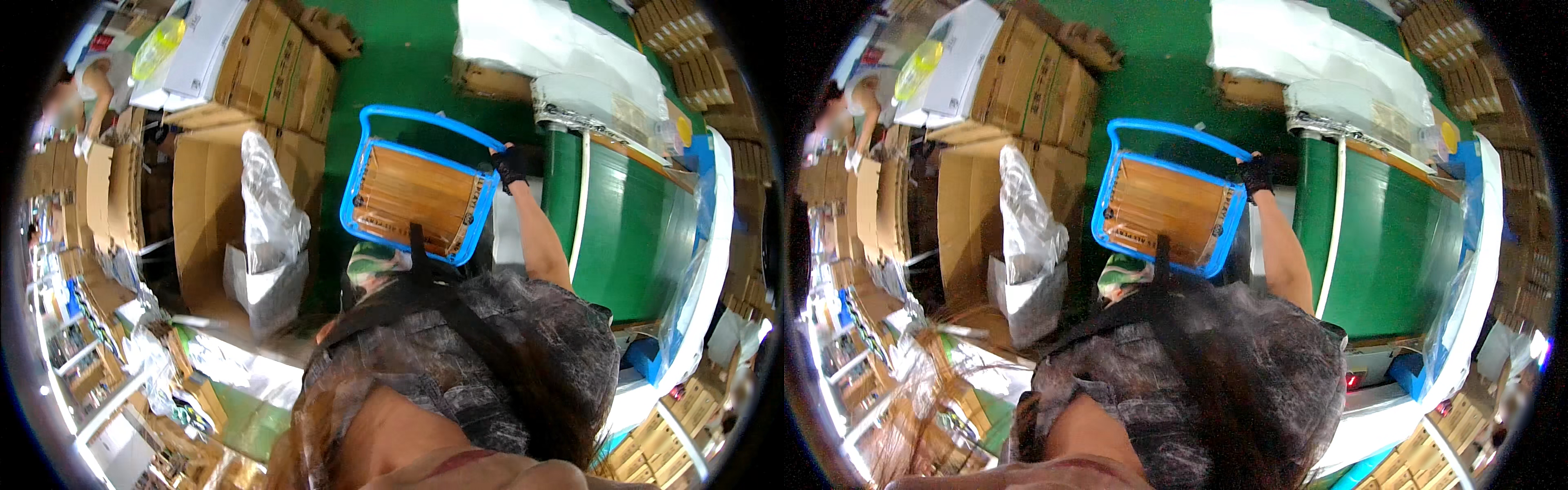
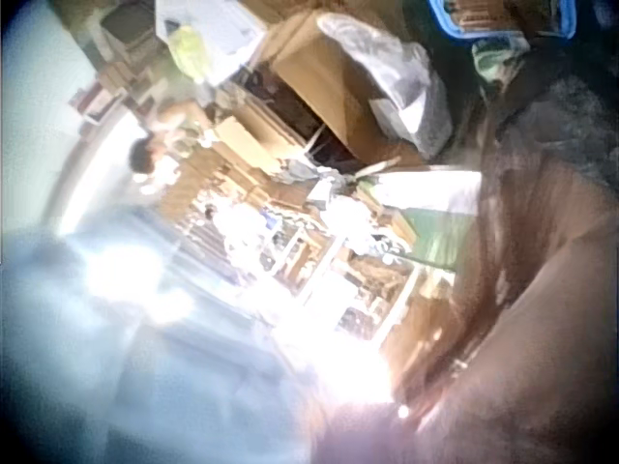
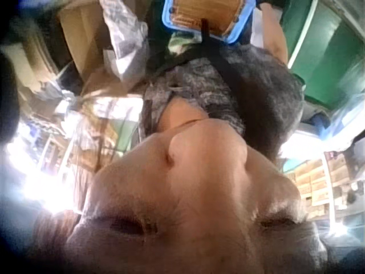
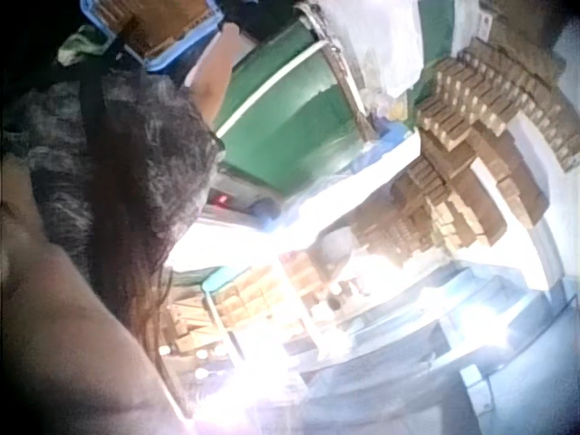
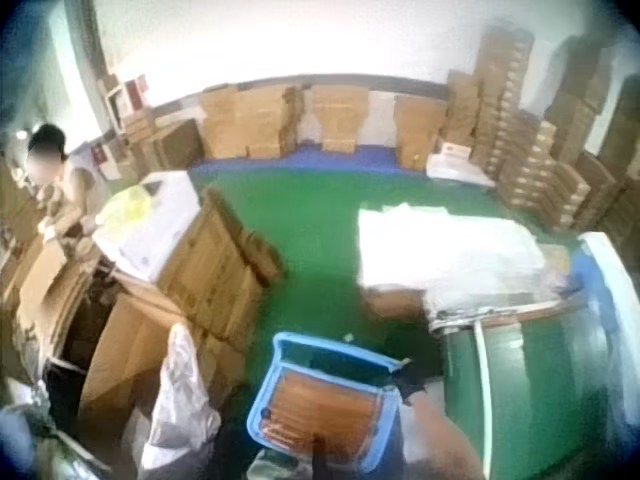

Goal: The person places bubble wrap and tissue paper into cardboard boxes, then inserts pairs of sneakers into the boxes and closes them. The person repeats this process for multiple boxes on a green conveyor belt.

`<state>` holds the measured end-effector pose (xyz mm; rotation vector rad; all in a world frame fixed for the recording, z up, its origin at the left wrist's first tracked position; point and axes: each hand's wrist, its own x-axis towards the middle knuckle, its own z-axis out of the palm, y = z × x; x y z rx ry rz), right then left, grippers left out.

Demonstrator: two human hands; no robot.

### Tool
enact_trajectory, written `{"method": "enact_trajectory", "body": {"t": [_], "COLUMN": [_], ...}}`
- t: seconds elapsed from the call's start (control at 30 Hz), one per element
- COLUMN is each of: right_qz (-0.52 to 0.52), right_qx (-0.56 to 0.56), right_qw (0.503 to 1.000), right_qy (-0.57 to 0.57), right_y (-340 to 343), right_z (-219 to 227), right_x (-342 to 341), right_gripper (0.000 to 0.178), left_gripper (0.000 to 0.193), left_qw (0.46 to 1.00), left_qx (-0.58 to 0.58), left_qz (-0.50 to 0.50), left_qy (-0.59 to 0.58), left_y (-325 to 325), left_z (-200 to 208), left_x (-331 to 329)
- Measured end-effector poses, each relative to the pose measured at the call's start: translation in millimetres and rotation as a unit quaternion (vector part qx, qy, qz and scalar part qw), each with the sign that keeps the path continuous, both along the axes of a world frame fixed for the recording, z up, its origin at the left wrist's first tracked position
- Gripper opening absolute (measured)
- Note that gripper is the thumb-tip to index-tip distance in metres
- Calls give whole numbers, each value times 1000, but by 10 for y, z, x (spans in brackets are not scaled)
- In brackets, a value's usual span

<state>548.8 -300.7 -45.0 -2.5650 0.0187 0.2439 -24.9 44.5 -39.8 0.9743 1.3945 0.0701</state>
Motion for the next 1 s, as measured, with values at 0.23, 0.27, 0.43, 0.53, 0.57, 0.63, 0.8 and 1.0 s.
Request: {"method": "enact_trajectory", "body": {"t": [0.23,0.27,0.43,0.53,0.57,0.63,0.8,1.0], "right_qz": [-74,-128,-288,-40,-50,-46,-59,-13], "right_qx": [-131,-150,-197,-87,-112,-154,-257,-82], "right_qw": [986,978,929,976,953,954,962,996], "right_qy": [-73,-66,-121,-194,-276,-255,-71,21], "right_y": [-244,-314,122,326,459,1142,1256,1798], "right_z": [-211,-222,97,200,52,190,-222,157], "right_x": [662,832,1333,1347,1282,998,656,320], "right_gripper": [31,28,19,29,27,28,58,18], "left_gripper": [39,39,37,37,37,36,36,36], "left_qw": [998,998,996,994,993,992,984,967], "left_qx": [-27,-24,-35,-42,-46,-43,-64,-117], "left_qz": [-54,-58,-58,-78,-90,-100,-163,-208], "left_qy": [-15,-3,51,61,64,70,35,-87], "left_y": [261,244,410,762,907,1221,2235,2864], "left_z": [-61,-53,-48,-73,-94,-101,-60,542], "left_x": [578,624,624,796,884,1038,1987,3963]}}
